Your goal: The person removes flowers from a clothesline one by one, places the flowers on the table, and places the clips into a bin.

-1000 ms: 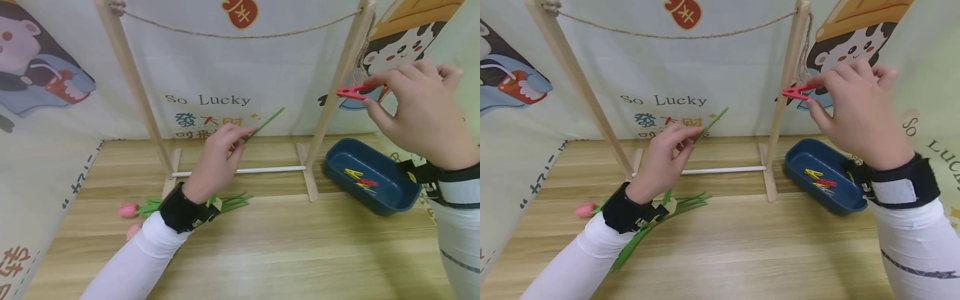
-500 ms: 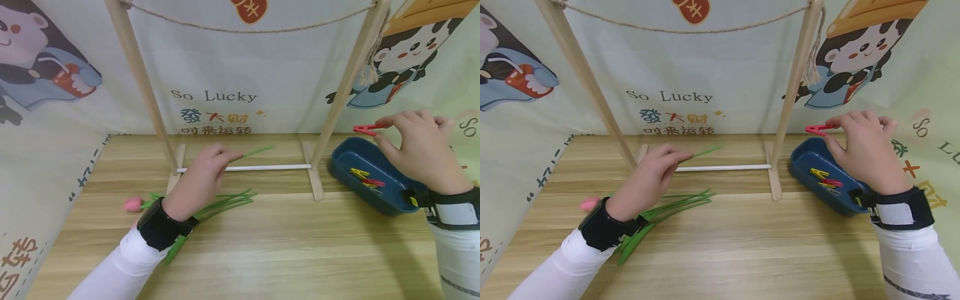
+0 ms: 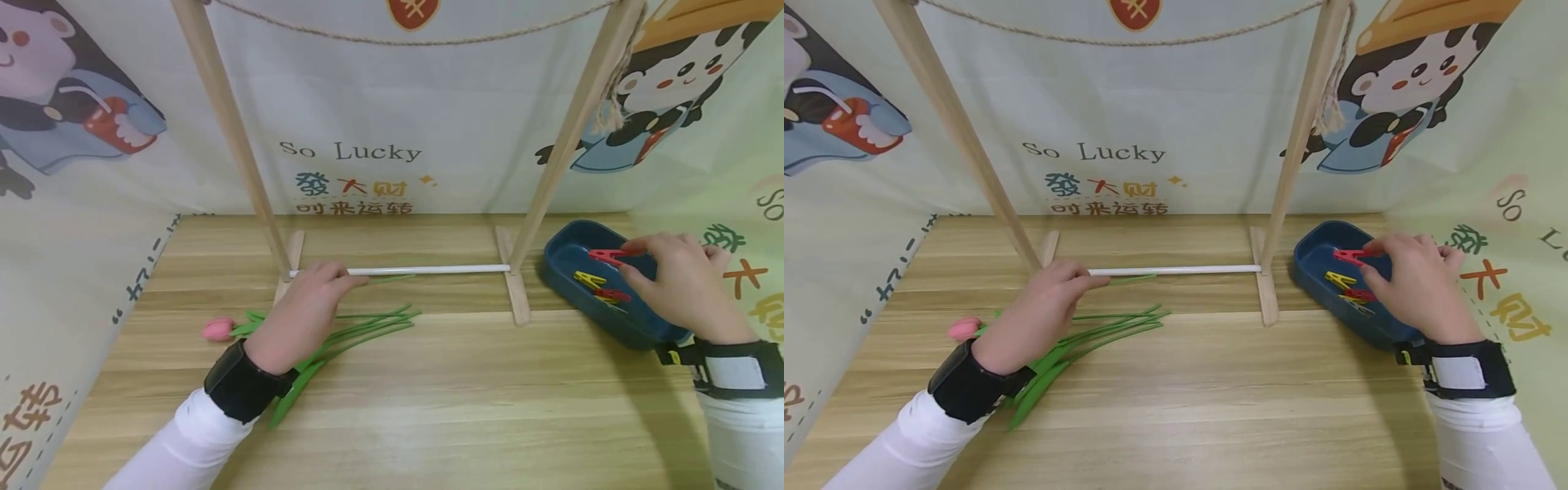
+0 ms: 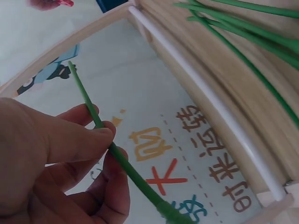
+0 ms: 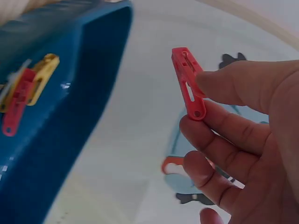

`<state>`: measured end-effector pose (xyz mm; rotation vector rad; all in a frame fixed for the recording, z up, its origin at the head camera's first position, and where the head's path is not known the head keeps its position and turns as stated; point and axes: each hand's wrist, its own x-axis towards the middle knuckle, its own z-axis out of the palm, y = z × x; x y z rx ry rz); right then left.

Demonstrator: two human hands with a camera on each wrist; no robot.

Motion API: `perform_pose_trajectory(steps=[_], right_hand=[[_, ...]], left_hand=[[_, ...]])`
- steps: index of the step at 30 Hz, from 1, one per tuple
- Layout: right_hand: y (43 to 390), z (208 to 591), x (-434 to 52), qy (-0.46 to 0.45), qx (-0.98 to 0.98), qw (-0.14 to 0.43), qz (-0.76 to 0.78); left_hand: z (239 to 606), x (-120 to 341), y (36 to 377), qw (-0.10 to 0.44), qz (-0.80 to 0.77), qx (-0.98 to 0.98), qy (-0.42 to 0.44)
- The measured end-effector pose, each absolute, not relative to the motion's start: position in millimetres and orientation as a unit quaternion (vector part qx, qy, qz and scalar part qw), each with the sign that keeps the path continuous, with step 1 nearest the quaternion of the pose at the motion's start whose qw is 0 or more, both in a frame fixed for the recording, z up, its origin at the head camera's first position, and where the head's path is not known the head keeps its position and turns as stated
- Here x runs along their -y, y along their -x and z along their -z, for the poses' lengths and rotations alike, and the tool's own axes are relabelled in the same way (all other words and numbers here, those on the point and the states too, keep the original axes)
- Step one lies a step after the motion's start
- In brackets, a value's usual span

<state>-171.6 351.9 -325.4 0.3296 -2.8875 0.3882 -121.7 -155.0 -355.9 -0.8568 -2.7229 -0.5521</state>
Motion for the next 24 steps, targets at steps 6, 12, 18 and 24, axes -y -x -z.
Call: perform_pose_trajectory(steps=[6,12,18,24], right_hand=[[172.3,341.7,-361.0,-0.098,0.984,0.070,-0.131],[173.5,355.5,-371.6,-0.095,0.985,0.036,-0.137],[176.8,368.0,-380.6,-0.092,0.986,-0.007,-0.137],[178.6,375.2,-387.7,-0.087,0.986,-0.037,-0.135]], left_hand=[[377.0,166.2,120.9,0.099,0.156,0.943,0.278],[399.6,173.4,122.3,0.088,0.136,0.950,0.267],[417.1,175.5,124.6,0.074,0.124,0.957,0.253],[425.3,175.2,125.3,0.055,0.125,0.961,0.241]])
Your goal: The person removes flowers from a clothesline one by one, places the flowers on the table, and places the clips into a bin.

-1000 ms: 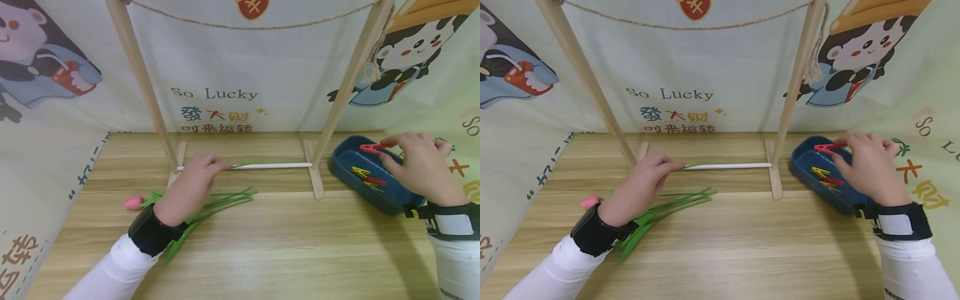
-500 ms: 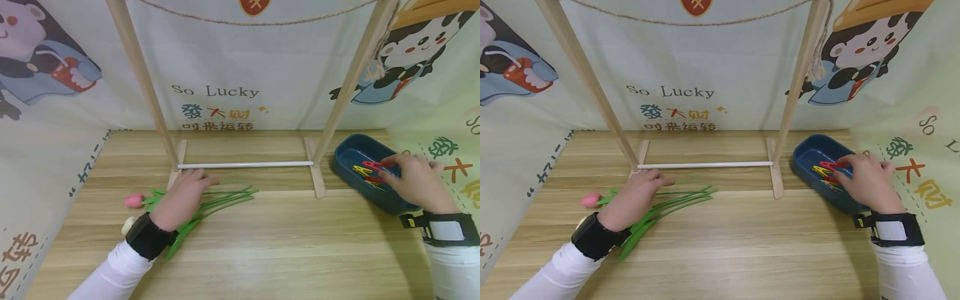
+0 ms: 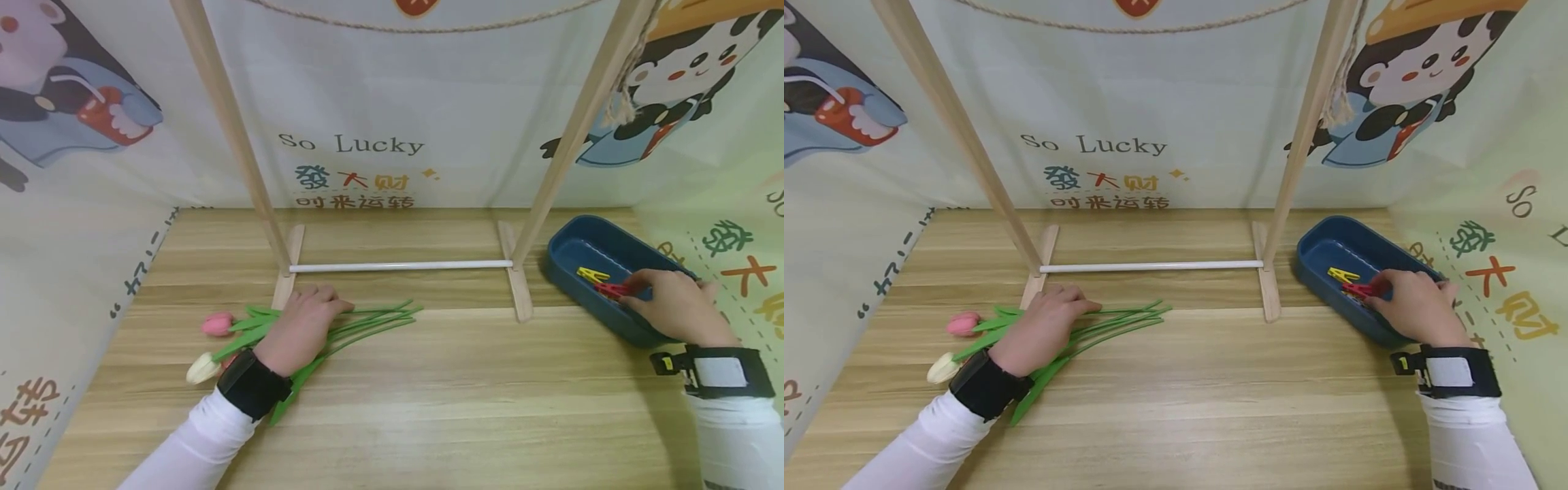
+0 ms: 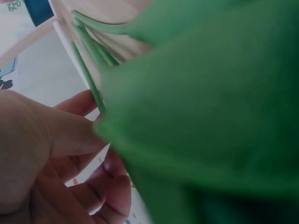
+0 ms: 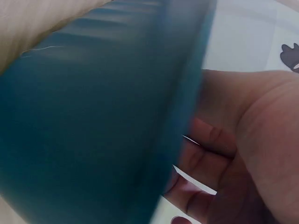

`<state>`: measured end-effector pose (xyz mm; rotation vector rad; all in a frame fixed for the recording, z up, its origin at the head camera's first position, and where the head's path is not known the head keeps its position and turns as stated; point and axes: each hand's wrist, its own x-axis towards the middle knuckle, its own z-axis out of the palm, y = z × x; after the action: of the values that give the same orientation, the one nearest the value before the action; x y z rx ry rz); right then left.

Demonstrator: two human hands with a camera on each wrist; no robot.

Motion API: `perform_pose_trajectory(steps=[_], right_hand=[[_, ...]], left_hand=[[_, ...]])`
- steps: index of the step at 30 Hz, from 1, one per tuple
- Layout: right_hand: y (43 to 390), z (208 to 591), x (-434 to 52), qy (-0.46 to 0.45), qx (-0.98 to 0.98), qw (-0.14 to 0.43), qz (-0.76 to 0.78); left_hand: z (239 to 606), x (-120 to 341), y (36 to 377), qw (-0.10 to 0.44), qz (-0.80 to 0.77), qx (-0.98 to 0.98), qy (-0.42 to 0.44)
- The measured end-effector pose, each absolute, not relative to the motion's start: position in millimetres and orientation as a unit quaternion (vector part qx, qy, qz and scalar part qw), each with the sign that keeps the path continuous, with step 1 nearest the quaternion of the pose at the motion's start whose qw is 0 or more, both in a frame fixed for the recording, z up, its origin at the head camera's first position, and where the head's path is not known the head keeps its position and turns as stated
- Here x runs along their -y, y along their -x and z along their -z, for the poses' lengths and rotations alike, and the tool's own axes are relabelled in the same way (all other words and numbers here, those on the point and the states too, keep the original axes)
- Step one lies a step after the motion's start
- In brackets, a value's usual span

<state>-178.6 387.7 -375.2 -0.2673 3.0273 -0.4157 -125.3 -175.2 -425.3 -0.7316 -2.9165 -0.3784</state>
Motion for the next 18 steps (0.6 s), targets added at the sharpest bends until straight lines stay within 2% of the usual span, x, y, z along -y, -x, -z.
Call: perform_pose_trajectory(steps=[9,18], right_hand=[[176.6,383.3,-396.7,0.077,-0.985,0.068,0.138],[177.2,383.4,-397.4,0.071,-0.985,0.076,0.135]], left_hand=[[427.9,175.3,121.0,0.051,0.131,0.961,0.238],[426.9,176.9,121.7,0.053,0.141,0.961,0.232]])
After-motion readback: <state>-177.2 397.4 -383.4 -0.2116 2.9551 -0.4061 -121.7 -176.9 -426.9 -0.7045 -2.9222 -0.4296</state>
